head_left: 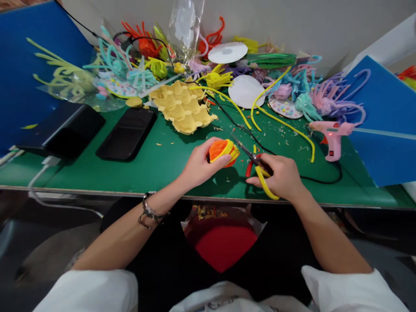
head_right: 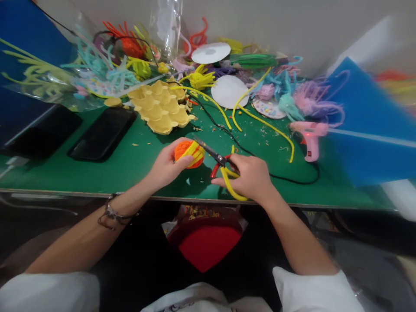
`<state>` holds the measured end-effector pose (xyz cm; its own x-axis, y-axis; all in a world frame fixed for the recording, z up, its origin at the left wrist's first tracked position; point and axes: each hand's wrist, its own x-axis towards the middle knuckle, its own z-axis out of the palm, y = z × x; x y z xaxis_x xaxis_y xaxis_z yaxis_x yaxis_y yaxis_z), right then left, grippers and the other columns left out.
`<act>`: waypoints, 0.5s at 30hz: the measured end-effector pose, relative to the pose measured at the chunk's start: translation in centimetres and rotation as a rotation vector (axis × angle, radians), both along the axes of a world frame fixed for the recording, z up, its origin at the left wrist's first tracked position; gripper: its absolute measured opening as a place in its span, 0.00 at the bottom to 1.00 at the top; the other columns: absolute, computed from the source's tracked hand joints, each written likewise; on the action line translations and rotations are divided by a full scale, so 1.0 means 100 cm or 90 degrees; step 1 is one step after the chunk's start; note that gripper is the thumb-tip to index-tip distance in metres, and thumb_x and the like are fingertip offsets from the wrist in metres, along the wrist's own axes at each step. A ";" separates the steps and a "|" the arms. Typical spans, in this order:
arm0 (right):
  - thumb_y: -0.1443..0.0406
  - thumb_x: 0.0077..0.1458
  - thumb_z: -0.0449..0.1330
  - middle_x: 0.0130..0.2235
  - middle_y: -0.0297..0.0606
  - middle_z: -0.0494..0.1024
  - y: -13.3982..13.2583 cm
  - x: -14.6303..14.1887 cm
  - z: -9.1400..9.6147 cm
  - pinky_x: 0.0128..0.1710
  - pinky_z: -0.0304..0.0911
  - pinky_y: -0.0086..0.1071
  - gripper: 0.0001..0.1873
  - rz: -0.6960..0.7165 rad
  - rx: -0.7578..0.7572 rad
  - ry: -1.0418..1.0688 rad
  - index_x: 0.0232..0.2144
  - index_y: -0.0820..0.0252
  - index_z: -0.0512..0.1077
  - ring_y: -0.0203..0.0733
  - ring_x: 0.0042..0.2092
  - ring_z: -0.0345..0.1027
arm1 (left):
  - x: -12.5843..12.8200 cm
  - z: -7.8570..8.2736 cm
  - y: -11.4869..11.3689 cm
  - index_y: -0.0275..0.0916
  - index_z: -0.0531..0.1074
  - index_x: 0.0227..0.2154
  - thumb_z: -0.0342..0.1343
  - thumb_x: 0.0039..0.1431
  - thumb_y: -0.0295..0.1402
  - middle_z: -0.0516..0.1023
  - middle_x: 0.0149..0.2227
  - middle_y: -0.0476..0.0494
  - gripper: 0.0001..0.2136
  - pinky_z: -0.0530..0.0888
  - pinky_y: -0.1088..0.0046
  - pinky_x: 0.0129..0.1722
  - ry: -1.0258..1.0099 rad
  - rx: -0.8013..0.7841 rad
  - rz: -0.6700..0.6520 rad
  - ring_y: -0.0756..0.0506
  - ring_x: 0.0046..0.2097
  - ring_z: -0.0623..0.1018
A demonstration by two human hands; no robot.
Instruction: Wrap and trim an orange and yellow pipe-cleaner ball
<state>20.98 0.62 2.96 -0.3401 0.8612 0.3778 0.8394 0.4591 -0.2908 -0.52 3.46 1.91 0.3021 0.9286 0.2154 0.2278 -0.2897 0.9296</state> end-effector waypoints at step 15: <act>0.39 0.53 0.47 0.17 0.34 0.66 -0.002 0.002 -0.005 0.26 0.46 0.29 0.32 0.022 0.137 -0.119 0.16 0.59 0.62 0.33 0.21 0.55 | -0.001 0.001 -0.003 0.39 0.64 0.36 0.57 0.47 0.44 0.71 0.30 0.49 0.17 0.66 0.73 0.31 -0.014 0.049 0.044 0.50 0.30 0.68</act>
